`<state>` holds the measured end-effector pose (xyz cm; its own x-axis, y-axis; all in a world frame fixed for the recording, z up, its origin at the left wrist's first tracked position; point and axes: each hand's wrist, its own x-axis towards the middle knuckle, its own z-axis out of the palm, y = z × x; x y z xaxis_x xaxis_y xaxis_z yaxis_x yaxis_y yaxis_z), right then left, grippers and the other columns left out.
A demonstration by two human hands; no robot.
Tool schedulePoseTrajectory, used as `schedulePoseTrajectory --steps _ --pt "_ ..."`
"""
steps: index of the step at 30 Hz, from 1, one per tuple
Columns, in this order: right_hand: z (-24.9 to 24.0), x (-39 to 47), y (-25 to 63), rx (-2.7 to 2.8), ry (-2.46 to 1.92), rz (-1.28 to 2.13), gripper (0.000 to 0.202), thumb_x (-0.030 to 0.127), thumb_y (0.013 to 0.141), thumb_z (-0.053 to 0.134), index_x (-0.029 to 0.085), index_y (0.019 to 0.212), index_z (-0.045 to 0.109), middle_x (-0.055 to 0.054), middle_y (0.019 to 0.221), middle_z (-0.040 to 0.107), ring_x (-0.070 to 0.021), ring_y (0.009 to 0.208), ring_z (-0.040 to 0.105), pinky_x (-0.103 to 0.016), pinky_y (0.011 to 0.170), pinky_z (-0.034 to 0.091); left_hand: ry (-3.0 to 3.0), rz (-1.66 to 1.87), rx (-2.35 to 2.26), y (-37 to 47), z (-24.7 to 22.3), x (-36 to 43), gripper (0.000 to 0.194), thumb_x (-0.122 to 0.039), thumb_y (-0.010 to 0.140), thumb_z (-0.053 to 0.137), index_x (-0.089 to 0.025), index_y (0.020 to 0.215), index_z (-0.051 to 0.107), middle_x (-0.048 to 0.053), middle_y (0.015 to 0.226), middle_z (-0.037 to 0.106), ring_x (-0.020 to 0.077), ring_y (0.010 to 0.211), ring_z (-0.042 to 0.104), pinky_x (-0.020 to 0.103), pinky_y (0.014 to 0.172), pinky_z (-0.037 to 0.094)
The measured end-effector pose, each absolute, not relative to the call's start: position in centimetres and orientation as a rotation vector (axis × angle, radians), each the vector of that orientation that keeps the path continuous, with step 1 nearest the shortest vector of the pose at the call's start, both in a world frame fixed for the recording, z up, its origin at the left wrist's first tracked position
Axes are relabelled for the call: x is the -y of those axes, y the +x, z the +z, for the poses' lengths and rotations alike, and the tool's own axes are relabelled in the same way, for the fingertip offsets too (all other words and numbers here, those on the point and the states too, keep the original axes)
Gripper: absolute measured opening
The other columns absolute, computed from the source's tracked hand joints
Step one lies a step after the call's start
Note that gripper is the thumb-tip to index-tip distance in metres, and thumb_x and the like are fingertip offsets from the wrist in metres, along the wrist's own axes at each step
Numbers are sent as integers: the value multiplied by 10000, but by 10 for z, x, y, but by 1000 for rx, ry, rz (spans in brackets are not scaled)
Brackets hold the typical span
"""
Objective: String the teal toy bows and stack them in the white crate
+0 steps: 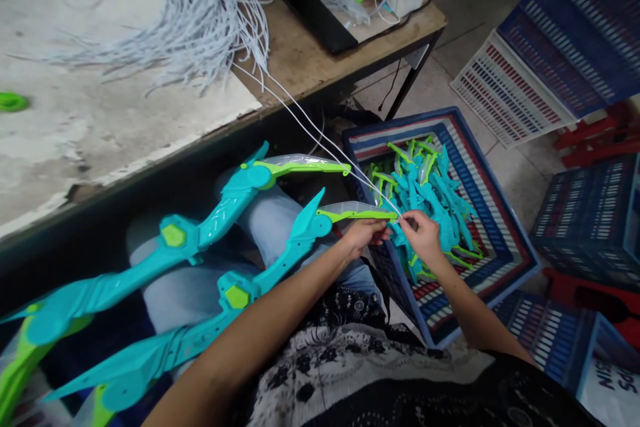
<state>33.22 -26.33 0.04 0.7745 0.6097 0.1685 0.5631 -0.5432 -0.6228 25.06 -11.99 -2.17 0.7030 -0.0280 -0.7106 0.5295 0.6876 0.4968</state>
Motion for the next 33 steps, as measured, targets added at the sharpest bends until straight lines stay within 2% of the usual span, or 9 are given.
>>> schedulePoseTrajectory --steps 4,7,15,21,30,33 --pt "-2 263 336 778 -2222 221 153 317 804 574 191 749 640 10 628 638 -114 501 506 -235 508 420 738 -336 -728 252 -25 121 119 -215 768 711 -102 776 676 45 705 674 102 598 604 219 585 425" --pt "-3 263 335 792 -2210 136 143 312 821 578 194 769 641 8 646 641 -113 506 497 -239 518 423 726 -336 -721 253 -26 121 158 -244 741 743 -101 774 685 51 703 677 110 602 605 226 586 422" --pt "0 261 335 1141 -2187 -142 131 223 902 535 211 800 616 -36 786 688 -174 753 619 -302 708 494 709 -327 -721 252 -24 121 96 -202 777 696 -107 778 690 40 673 672 103 580 595 217 563 411" --pt "6 261 336 1236 -2225 -63 150 217 907 519 207 798 622 -43 777 681 -181 759 614 -303 703 485 704 -318 -720 252 -28 122 104 -207 752 723 -111 780 696 45 684 679 108 586 601 220 566 419" --pt "3 259 341 958 -2253 99 137 284 835 568 205 749 640 -10 678 655 -143 586 556 -276 592 444 686 -317 -718 255 -30 124 146 -223 706 774 -111 755 695 45 688 679 107 586 605 221 578 424" --pt "2 257 337 752 -2192 198 136 316 800 595 202 732 626 -23 753 696 -122 541 534 -267 549 437 677 -319 -722 256 -29 124 111 -205 727 751 -109 741 695 45 679 678 103 577 597 222 576 421"
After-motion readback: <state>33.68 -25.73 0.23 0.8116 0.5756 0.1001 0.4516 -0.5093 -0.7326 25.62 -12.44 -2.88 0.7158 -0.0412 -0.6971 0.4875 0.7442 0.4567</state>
